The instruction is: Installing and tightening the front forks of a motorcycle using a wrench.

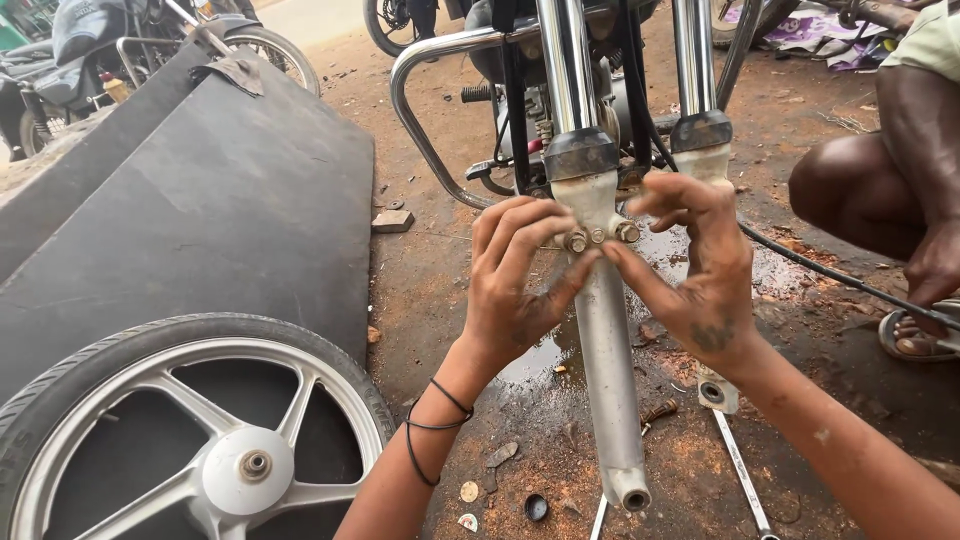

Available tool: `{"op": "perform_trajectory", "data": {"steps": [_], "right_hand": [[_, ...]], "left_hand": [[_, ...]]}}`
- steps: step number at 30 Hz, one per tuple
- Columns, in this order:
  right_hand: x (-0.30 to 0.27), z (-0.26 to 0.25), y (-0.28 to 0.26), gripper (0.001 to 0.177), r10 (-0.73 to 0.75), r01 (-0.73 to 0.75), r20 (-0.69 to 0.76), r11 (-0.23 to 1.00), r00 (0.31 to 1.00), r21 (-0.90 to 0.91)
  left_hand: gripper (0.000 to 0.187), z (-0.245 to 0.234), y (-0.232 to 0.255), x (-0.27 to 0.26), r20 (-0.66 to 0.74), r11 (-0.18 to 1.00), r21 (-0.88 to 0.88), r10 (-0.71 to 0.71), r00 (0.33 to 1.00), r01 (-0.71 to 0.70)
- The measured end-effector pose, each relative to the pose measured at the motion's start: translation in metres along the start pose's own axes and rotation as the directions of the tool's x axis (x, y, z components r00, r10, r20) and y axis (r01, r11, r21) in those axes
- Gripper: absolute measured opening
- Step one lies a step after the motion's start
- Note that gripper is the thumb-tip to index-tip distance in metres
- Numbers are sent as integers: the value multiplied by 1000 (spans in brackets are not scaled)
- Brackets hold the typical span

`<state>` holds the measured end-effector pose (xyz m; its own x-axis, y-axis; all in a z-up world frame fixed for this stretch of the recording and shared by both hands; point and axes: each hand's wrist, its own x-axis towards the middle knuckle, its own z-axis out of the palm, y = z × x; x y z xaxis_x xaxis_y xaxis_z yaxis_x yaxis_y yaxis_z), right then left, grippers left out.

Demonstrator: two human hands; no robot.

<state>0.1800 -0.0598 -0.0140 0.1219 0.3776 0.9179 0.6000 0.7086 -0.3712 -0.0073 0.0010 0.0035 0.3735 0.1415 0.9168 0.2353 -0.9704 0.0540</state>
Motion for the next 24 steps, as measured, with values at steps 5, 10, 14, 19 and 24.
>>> {"op": "perform_trajectory", "data": {"steps": [5, 10, 14, 19, 24], "right_hand": [[-6, -7, 16, 35, -6, -4, 119, 997, 993, 79], [-9, -8, 31, 25, -87, 87, 8, 994, 996, -60], [3, -12, 9, 34, -86, 93, 72, 989, 994, -111], [1, -18, 12, 24, -149, 161, 106, 981, 983, -110], [5, -8, 12, 32, -48, 59, 47, 960, 998, -275]], "left_hand": [[27, -6, 6, 6, -6, 1000, -15, -16, 1000, 16], [22, -12, 11, 13, 40, 995, -85, -43, 998, 46], [21, -12, 9, 12, 58, 994, -94, -42, 997, 48], [23, -11, 5, 11, 47, 993, -114, -26, 999, 31], [24, -8, 3, 8, 35, 990, -131, -46, 998, 51]]}}
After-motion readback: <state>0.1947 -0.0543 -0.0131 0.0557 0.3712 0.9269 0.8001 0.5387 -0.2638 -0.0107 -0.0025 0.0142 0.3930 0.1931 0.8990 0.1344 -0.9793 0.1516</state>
